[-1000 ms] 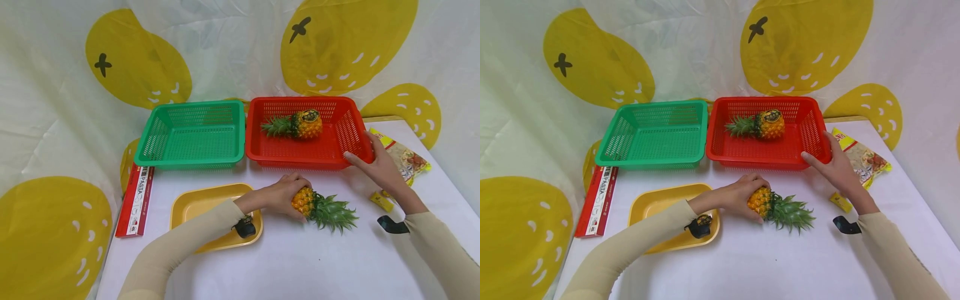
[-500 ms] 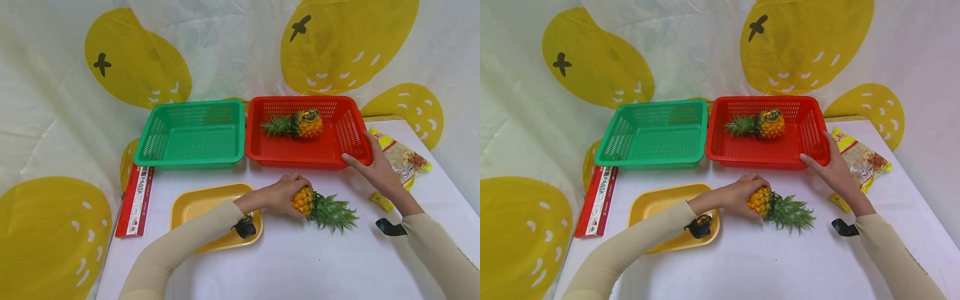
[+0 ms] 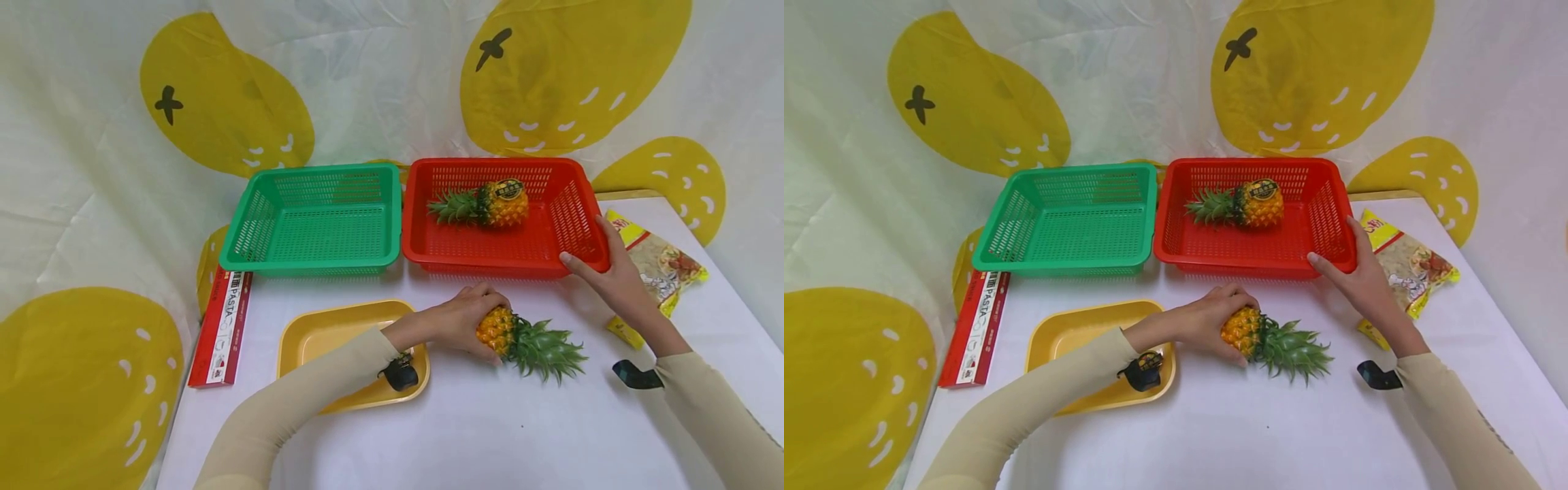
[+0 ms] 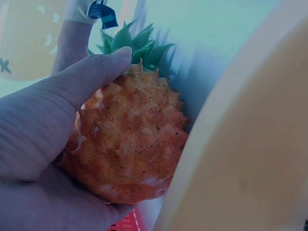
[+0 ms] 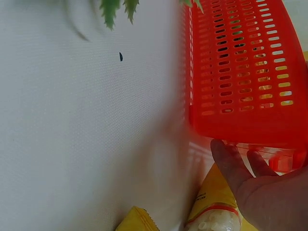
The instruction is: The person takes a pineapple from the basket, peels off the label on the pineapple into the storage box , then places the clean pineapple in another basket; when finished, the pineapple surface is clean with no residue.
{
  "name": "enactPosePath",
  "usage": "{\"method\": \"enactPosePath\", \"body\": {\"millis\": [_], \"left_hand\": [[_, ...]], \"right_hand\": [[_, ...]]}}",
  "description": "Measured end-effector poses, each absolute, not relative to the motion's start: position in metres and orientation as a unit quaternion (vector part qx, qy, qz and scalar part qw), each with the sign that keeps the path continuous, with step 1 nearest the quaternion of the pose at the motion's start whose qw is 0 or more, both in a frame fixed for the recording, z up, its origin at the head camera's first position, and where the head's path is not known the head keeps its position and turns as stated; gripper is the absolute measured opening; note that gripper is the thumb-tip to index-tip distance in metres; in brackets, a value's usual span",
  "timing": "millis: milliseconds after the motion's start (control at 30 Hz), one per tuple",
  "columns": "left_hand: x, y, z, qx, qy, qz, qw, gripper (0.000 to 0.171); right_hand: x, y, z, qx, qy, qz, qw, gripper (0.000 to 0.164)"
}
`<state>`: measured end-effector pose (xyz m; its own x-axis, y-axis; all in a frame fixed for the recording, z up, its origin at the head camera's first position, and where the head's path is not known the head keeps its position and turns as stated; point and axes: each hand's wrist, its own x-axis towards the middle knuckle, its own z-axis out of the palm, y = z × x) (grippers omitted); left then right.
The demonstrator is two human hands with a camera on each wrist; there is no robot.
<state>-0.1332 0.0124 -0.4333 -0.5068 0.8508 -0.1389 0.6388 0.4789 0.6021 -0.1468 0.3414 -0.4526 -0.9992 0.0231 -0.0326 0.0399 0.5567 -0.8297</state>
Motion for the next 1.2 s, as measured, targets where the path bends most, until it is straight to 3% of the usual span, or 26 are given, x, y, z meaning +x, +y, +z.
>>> {"method": "enactPosePath", "body": {"millis": [500, 1200], "left_hand": [[-0.1327, 0.0162, -0.4332, 0.448, 0.836, 0.239, 0.206, 0.092], [-0.1311, 0.0192, -0.4329, 0.453, 0.843, 0.22, 0.187, 0.081]], "right_hand": [[-0.1446, 0.3383, -0.447, 0.019, 0.876, -0.482, 0.01, 0.097], [-0.1447, 0.3363, -0.4477, 0.02, 0.873, -0.486, 0.013, 0.097]]}}
